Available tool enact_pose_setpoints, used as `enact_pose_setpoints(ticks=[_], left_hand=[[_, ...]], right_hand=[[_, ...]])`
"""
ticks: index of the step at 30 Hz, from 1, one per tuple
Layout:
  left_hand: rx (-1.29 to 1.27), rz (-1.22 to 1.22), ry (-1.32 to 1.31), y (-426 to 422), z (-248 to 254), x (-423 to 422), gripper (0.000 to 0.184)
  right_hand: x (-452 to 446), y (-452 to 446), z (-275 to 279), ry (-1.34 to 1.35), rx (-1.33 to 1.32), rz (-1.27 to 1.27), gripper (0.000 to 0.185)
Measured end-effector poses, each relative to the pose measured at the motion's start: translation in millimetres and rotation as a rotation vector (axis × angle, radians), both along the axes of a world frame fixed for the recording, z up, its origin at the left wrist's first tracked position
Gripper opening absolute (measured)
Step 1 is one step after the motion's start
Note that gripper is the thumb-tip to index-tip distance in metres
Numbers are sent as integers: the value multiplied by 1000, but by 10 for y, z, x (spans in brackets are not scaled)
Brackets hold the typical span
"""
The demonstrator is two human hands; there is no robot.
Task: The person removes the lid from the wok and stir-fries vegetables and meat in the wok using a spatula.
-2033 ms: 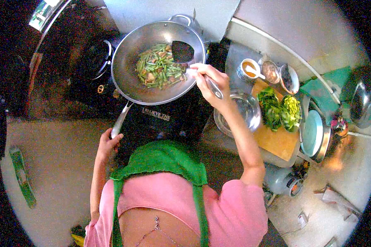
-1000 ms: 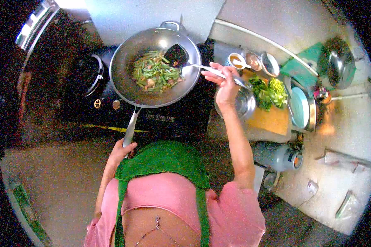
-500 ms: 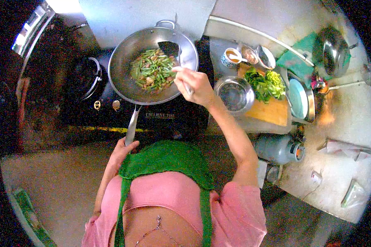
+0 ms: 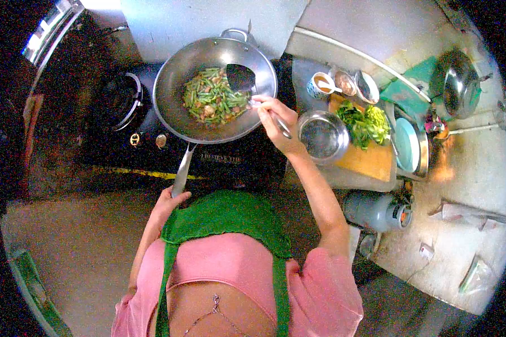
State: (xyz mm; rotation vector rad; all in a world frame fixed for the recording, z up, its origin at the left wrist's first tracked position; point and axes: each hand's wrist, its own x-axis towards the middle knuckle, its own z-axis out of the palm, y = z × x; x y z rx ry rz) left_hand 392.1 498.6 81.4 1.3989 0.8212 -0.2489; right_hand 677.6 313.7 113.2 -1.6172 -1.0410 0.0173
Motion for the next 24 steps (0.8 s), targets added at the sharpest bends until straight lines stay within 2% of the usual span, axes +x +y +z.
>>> enact_pose_setpoints(ticks=[2,6,8,13,17,22,24], left_hand=[[24,19,4,-23,17,3,27],[6,78,31,-60,75,18,29],[-6,68,33,-44,24,0,30],[54,75,89,-93,284,74,28],[34,36,63,-49,61,24,26],[67,-90,62,-34,80,47,23],[185,15,125,-90,172,77,21]], right_hand=[[21,-23,-40,204,137,10,11],[73,-30,-28,366,212,-70,18],[134,2,-115,437,263,-97,18],[272,15,-176,729,459,-248,15],[327,-109,-136,816,553,-287,15],[287,-547,124,855,682,-208,17],[255,-928,306,835,690,-198,17]])
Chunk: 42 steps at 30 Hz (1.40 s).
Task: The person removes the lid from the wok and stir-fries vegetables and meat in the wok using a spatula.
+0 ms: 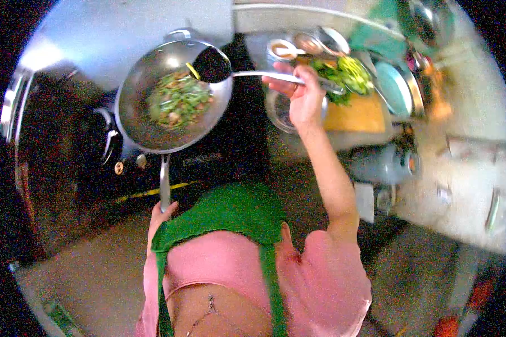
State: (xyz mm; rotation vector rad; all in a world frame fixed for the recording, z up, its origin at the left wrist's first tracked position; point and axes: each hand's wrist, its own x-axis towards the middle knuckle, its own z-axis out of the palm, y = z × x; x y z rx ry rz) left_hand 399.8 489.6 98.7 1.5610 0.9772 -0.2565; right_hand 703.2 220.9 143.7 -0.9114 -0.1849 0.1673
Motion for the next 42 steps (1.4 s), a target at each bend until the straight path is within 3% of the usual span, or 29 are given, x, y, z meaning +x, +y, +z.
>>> enact_pose_setpoints(ticks=[2,5,7,11,17,19,21,23,27,31,35,37,39,42], left_hand=[[-44,-56,7,45,-79,-9,21],[-123,-45,-58,182,-385,-116,23],[-323,49,-102,233,-486,-148,24],[-370,64,-98,211,-398,-94,24],[-444,33,-127,195,-300,-71,22],[-448,91,-88,152,-203,-47,22],[-437,158,-80,114,-217,-49,22],[-427,229,-74,111,-272,-62,23],[-407,243,-37,114,-248,-71,23],[-384,126,-23,131,-175,-50,25],[-343,140,-4,19,-1,12,26],[-302,273,-8,-38,28,20,26],[-308,267,-5,-38,50,19,26],[-360,230,-28,25,-39,-21,25]], right_hand=[[-51,-410,151,-45,-4,-26,17],[-294,-874,501,-57,-219,-222,20],[-443,-1098,611,-59,-368,-342,19],[-587,-1500,433,-68,-497,-422,20],[-755,-1402,152,-104,-683,-449,19],[-797,-1334,84,-181,-720,-393,19],[-819,-1272,15,-289,-743,-318,8],[-867,-1167,55,-531,-1080,-294,7],[-925,-1069,68,-815,-1321,-231,3],[-998,-941,160,-876,-1236,-306,4],[-1119,-831,141,-604,-998,-148,5],[-1173,-780,185,-634,-1144,-45,6],[-1163,-722,31,-700,-1055,-117,7],[-1175,-745,-67,-738,-1131,-55,8]])
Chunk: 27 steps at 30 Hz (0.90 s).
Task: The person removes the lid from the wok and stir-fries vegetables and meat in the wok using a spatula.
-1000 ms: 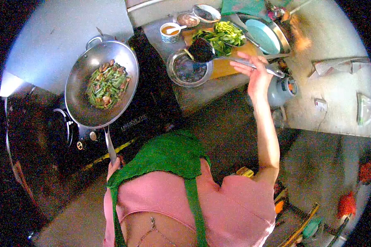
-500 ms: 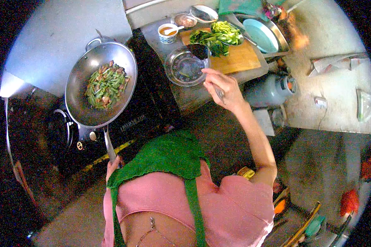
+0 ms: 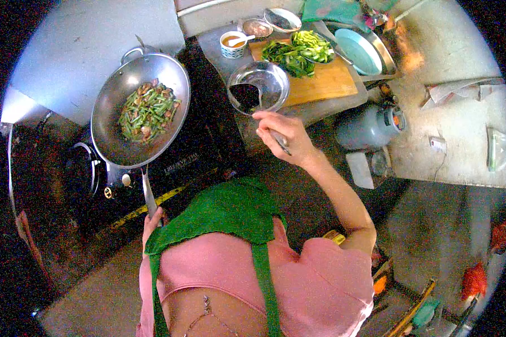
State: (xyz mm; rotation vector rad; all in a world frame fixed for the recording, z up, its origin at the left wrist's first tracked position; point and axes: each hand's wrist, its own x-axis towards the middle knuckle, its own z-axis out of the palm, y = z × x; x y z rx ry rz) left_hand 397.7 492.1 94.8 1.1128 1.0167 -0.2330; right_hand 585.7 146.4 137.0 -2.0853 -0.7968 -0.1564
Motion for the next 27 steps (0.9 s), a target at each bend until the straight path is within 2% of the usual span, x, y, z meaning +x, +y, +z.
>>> enact_pose_setpoints(ticks=[1,3,7,13,27], left_hand=[[-42,-25,-33,33,-51,-17,25],[-21,-21,-37,30,-112,-25,24],[1,-30,-62,-4,-54,-24,24],[43,-129,-76,43,-82,-11,24],[-49,-21,-35,42,-81,-17,27]], right_hand=[[-2,6,6,-2,-1,1,8],[14,-10,25,-212,-186,10,10],[73,-51,79,-231,-249,-93,8],[165,-68,111,-169,-38,-145,6],[237,40,130,-151,38,-123,5]])
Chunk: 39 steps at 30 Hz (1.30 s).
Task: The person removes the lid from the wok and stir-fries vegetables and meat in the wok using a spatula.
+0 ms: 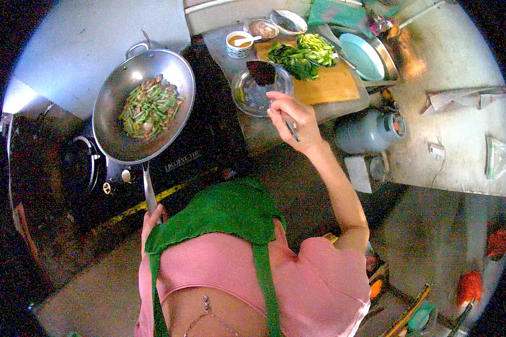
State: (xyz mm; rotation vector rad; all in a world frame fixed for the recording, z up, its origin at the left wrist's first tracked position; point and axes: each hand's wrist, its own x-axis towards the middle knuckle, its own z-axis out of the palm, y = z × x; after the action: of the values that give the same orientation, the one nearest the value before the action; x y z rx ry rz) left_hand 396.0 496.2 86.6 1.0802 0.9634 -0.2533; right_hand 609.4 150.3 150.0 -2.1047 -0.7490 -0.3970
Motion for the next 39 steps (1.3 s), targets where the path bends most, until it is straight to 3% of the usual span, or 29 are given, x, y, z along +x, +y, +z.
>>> enact_pose_setpoints(ticks=[5,7,17,20,25,28,29,32,38,39], left_hand=[[-45,24,-7,49,-103,-38,35],[-41,27,14,43,-85,-30,39],[-17,61,37,55,-125,-33,42],[-30,-58,0,111,-169,-48,41],[49,0,84,-31,134,61,39],[35,-3,35,44,-161,-36,38],[21,-146,-19,134,-226,-43,32],[-13,-60,-31,56,-63,-9,25],[4,-67,-58,37,-91,-36,24],[31,-63,-44,18,-71,-23,24]], right_hand=[[38,22,-14,-70,-36,27,5],[24,34,1,14,-7,16,5],[54,106,-21,-3,20,26,5],[52,145,-11,33,74,19,4],[85,168,54,69,108,-34,2],[79,321,207,181,391,27,7],[82,385,261,231,495,113,10],[145,678,320,245,598,266,10],[345,1327,25,320,470,361,11],[436,1338,-11,217,229,354,10]])
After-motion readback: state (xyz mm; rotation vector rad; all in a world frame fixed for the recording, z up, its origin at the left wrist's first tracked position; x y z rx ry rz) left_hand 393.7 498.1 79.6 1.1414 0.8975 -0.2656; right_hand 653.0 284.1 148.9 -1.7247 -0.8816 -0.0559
